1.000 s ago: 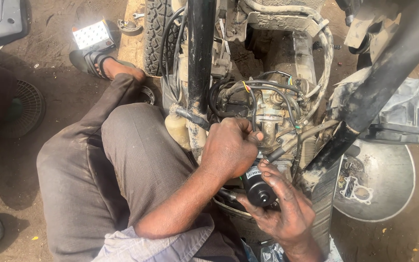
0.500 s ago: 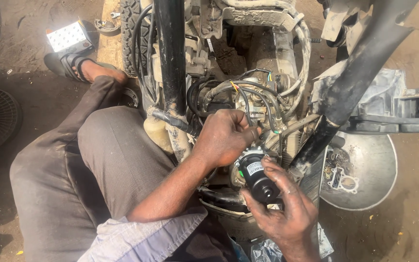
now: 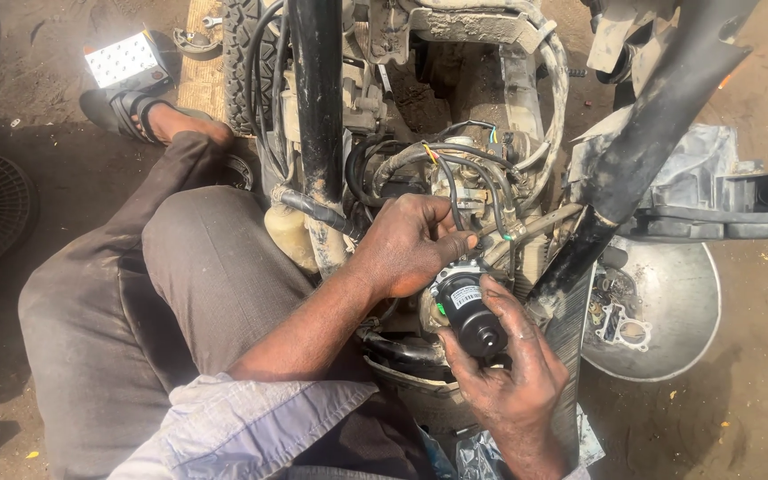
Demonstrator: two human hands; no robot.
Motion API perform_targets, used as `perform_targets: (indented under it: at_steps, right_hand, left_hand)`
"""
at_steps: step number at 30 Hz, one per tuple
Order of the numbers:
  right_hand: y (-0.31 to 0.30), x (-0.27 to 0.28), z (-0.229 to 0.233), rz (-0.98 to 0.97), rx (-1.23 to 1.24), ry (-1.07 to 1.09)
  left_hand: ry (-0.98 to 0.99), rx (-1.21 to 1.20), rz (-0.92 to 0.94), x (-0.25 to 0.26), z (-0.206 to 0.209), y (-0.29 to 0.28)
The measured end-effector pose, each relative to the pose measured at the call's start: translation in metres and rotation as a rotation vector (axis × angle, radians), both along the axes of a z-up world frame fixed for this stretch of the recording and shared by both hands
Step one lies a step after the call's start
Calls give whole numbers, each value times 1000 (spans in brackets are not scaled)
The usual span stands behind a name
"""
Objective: Installing and wiring a starter motor or similar electrical component onto a motorcycle engine block.
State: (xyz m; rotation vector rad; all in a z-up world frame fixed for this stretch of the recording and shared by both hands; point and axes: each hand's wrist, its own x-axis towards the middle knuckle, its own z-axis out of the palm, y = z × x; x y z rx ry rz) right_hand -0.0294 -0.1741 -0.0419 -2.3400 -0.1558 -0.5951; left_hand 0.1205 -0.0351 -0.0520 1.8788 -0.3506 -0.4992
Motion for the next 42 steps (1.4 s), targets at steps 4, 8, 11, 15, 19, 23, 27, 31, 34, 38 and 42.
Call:
perform_targets:
  at_steps: [4, 8, 11, 15, 19, 23, 27, 31, 34, 38, 42]
  right_hand:
    - [-2, 0, -7, 25, 15, -19]
    - [0, 1, -3, 18, -44, -32]
    - [2, 4, -2, 17, -46, -45]
    - [3, 6, 3, -39, -59, 0]
    - [-7, 6, -9, -27, -7, -17]
    - [-8, 8, 0, 66, -176, -82]
    - [-5, 8, 6, 37, -150, -18]
    - [-3, 7, 4, 36, -109, -32]
    - [-1, 7, 4, 23, -94, -41]
    - [-1, 3, -5, -6, -66, -54]
    - [1, 0, -7, -18, -34, -52]
  left_hand:
    - [-7, 44, -7, 2, 5, 0]
    - [47, 60, -18, 1, 7, -1]
    - [35, 57, -19, 2, 8, 0]
    - [31, 79, -6, 3, 3, -2]
    - [86, 46, -14, 5, -3, -4]
    - [108, 15, 1, 6, -5, -6]
    - [54, -14, 63, 4, -8, -6]
    - [2, -32, 74, 4, -10, -6]
    - [31, -13, 45, 4, -8, -5]
    - [85, -12, 45, 4, -5, -4]
    - [143, -15, 16, 6, -5, -4]
